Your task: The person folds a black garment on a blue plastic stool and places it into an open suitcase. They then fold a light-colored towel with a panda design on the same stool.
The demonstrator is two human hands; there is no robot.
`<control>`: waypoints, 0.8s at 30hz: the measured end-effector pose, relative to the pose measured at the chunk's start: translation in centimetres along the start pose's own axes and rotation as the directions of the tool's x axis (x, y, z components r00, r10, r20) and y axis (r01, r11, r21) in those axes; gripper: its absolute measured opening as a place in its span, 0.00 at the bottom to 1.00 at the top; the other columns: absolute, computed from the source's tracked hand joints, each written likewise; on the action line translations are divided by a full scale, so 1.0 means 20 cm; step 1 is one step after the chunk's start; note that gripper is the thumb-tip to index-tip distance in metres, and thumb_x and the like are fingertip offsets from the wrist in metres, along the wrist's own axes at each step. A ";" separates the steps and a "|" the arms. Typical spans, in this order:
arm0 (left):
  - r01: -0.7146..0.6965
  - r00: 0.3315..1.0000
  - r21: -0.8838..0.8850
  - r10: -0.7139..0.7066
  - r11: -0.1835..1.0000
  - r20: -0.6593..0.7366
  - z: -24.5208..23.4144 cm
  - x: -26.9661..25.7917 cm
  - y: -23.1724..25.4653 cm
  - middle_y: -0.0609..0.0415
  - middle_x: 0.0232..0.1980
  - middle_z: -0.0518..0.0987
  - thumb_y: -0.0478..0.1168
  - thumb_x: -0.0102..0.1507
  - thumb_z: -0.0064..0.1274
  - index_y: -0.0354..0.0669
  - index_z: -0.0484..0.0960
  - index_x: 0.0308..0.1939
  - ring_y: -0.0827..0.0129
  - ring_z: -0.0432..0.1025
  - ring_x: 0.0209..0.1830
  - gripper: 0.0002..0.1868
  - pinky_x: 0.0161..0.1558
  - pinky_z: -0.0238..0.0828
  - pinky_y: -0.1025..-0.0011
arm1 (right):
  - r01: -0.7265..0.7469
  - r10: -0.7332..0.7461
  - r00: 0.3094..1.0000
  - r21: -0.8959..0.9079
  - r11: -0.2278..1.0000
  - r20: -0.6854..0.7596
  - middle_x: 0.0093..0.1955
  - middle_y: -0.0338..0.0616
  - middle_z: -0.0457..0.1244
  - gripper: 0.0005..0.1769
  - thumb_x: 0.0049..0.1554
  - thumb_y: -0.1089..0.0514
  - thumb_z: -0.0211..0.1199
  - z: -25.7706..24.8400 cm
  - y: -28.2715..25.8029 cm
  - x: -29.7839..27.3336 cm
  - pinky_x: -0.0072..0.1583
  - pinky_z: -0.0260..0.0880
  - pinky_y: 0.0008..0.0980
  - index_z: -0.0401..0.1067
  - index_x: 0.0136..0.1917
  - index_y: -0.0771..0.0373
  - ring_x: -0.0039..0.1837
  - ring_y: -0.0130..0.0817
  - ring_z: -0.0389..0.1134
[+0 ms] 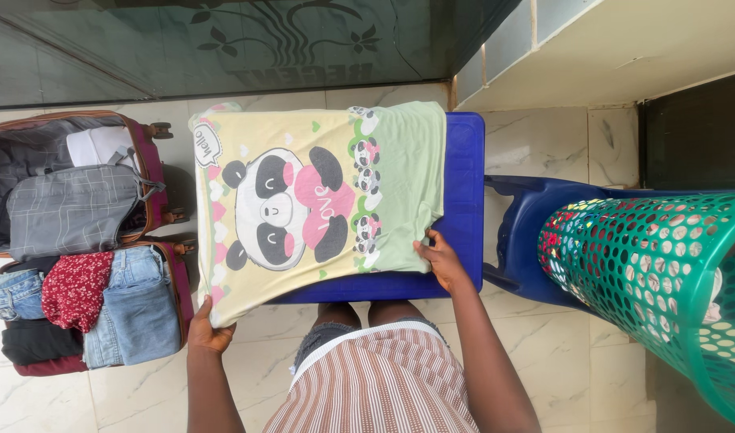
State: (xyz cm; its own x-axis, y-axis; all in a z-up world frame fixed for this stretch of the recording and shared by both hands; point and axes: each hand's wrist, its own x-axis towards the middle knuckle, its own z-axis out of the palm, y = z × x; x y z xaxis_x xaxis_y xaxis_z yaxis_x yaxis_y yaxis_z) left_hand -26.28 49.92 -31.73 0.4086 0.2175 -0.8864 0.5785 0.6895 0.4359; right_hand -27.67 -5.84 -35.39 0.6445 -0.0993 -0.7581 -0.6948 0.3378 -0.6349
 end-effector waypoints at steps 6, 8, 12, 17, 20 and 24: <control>-0.272 0.925 -0.207 0.315 0.940 0.213 0.15 0.14 0.20 0.49 0.72 0.75 0.47 0.75 0.40 0.42 0.66 0.75 0.55 0.71 0.71 0.25 0.69 0.69 0.51 | -0.121 0.118 0.992 -0.057 0.991 -0.054 0.55 0.47 0.71 0.26 0.57 0.56 0.69 -0.07 -0.24 -0.03 0.57 0.69 0.32 0.72 0.66 0.69 0.54 0.32 0.71; -0.357 0.860 -0.197 0.404 0.913 0.312 0.35 0.26 0.38 0.47 0.73 0.71 0.47 0.76 0.37 0.42 0.63 0.76 0.52 0.68 0.73 0.25 0.72 0.65 0.46 | 0.013 -0.011 0.990 0.015 1.000 -0.139 0.51 0.42 0.70 0.21 0.58 0.56 0.67 -0.08 -0.43 0.05 0.53 0.69 0.31 0.75 0.63 0.66 0.50 0.30 0.69; -0.497 0.684 -0.215 0.531 0.841 0.499 0.99 0.34 0.81 0.48 0.69 0.71 0.42 0.77 0.41 0.45 0.61 0.75 0.53 0.71 0.70 0.22 0.72 0.69 0.44 | 0.426 -0.390 0.898 0.185 0.886 -0.203 0.49 0.38 0.69 0.13 0.63 0.58 0.64 -0.08 -0.97 0.25 0.51 0.71 0.29 0.74 0.59 0.65 0.48 0.26 0.68; -0.749 0.449 -0.233 0.734 0.620 0.509 1.61 0.09 1.23 0.38 0.69 0.71 0.50 0.72 0.52 0.40 0.55 0.74 0.49 0.74 0.67 0.33 0.63 0.79 0.46 | 0.719 -0.680 0.695 0.230 0.656 -0.235 0.54 0.41 0.69 0.11 0.67 0.61 0.60 -0.10 -1.58 0.17 0.59 0.70 0.31 0.73 0.61 0.67 0.54 0.28 0.69; -0.987 0.137 0.007 0.801 0.163 0.583 1.68 -0.10 1.27 0.36 0.69 0.73 0.55 0.79 0.51 0.32 0.57 0.73 0.52 0.70 0.68 0.34 0.69 0.70 0.55 | 0.812 -0.769 0.582 0.234 0.534 -0.265 0.56 0.42 0.68 0.10 0.68 0.62 0.62 -0.12 -1.69 0.01 0.63 0.69 0.32 0.72 0.62 0.67 0.57 0.30 0.68; -0.777 -0.031 0.403 0.669 -0.484 0.743 1.53 -0.41 1.18 0.37 0.48 0.81 0.59 0.78 0.51 0.25 0.77 0.52 0.50 0.78 0.53 0.32 0.61 0.74 0.55 | 0.856 -0.820 0.514 0.205 0.474 -0.252 0.57 0.42 0.67 0.10 0.69 0.61 0.62 -0.19 -1.55 -0.24 0.64 0.68 0.33 0.71 0.61 0.67 0.59 0.32 0.68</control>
State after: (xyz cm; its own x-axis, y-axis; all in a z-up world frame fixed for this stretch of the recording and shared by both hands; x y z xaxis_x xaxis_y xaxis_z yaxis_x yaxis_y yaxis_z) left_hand 5.60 43.22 -9.44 0.8985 -0.0590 0.4351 -0.3132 -0.7806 0.5409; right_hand -10.41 -19.35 -12.67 0.8204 -0.5642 0.0930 0.2881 0.2672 -0.9196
